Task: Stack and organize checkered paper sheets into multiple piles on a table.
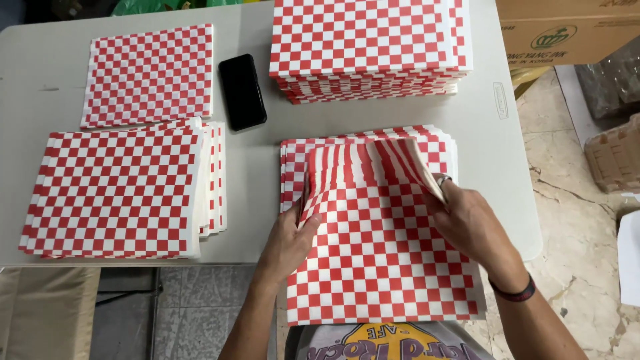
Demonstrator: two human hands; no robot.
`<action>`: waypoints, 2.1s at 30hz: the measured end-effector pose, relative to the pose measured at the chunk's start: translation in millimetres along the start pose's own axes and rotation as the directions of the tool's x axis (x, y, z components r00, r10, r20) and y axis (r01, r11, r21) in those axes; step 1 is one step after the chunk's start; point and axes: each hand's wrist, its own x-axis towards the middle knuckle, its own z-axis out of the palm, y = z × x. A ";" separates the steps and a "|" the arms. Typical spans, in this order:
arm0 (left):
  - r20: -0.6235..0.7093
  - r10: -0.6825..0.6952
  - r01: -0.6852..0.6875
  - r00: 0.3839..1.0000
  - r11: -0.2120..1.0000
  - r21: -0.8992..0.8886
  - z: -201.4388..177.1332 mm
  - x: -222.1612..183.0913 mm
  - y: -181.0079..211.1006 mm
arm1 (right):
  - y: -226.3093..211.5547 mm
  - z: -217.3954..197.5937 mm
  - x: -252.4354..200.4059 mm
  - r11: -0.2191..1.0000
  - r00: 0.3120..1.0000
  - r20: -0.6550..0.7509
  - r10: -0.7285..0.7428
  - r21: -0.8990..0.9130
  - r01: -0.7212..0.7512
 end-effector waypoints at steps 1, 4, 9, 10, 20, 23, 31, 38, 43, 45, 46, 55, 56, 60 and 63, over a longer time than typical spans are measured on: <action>0.019 -0.006 0.006 1.000 1.000 0.030 3.4 0.0 -9.7 | -7.7 -0.6 -4.3 0.995 0.998 -0.008 -0.057 -0.085 0.057; 0.039 0.030 -0.034 0.999 0.994 0.107 6.2 -15.5 13.0 | -21.1 4.5 -18.6 0.963 0.989 -0.010 -0.147 -0.231 0.141; 0.024 0.234 -0.213 0.972 0.830 0.515 47.2 -14.8 -1.4 | -9.4 18.5 -22.7 0.866 0.891 -0.103 -0.443 -0.306 0.395; 0.024 0.254 -0.213 0.967 0.750 0.626 53.5 -13.2 -9.6 | -2.2 19.1 -20.4 0.886 0.902 -0.056 -0.428 -0.221 0.407; -0.136 0.021 0.070 0.991 0.769 0.635 33.9 1.0 -11.9 | 10.2 28.4 -6.4 0.953 0.972 -0.121 -0.204 -0.251 0.169; -0.169 0.174 -0.023 0.970 0.758 0.652 49.9 1.9 -27.9 | 29.6 40.2 -6.7 0.901 0.922 -0.099 -0.374 -0.276 0.335; 0.067 -0.437 0.441 0.897 0.873 -0.207 -8.4 -7.2 20.2 | 17.1 -4.4 -1.4 0.973 0.989 0.142 0.037 0.221 -0.068; -0.070 -0.019 0.052 0.997 0.864 0.500 41.5 -14.0 0.8 | -6.8 19.9 -28.8 0.905 0.952 0.016 -0.306 -0.305 0.296; -0.078 0.193 -0.072 0.978 0.665 0.743 76.5 -4.7 -22.2 | 4.9 10.7 -13.5 0.999 0.997 0.061 -0.036 0.012 0.035; -0.058 0.167 -0.063 0.984 0.637 0.768 87.9 -11.2 -25.6 | 15.3 29.6 -13.9 0.994 0.997 0.050 -0.065 0.090 0.061; -0.017 0.170 -0.080 0.985 0.549 0.832 95.4 -8.7 -31.0 | 17.9 40.5 -13.1 0.974 0.976 -0.029 -0.217 -0.075 0.214; 0.104 -0.026 -0.013 0.994 0.933 0.361 8.1 -25.5 31.9 | -7.8 -4.7 -29.7 0.992 0.991 0.054 -0.121 -0.029 0.123; 0.158 -0.156 0.130 0.975 0.978 0.162 -3.7 -27.9 41.3 | -12.6 -15.5 -33.0 0.994 0.994 0.095 -0.045 0.103 0.035; 0.169 -0.293 0.303 0.941 0.952 -0.037 -4.2 -4.9 11.0 | 0.0 -0.7 -15.5 0.985 0.995 0.100 -0.024 0.170 0.006; 0.120 -0.268 0.277 0.956 0.959 -0.061 8.4 -8.2 1.9 | -7.1 9.0 -20.6 0.991 0.996 0.043 0.082 0.098 -0.086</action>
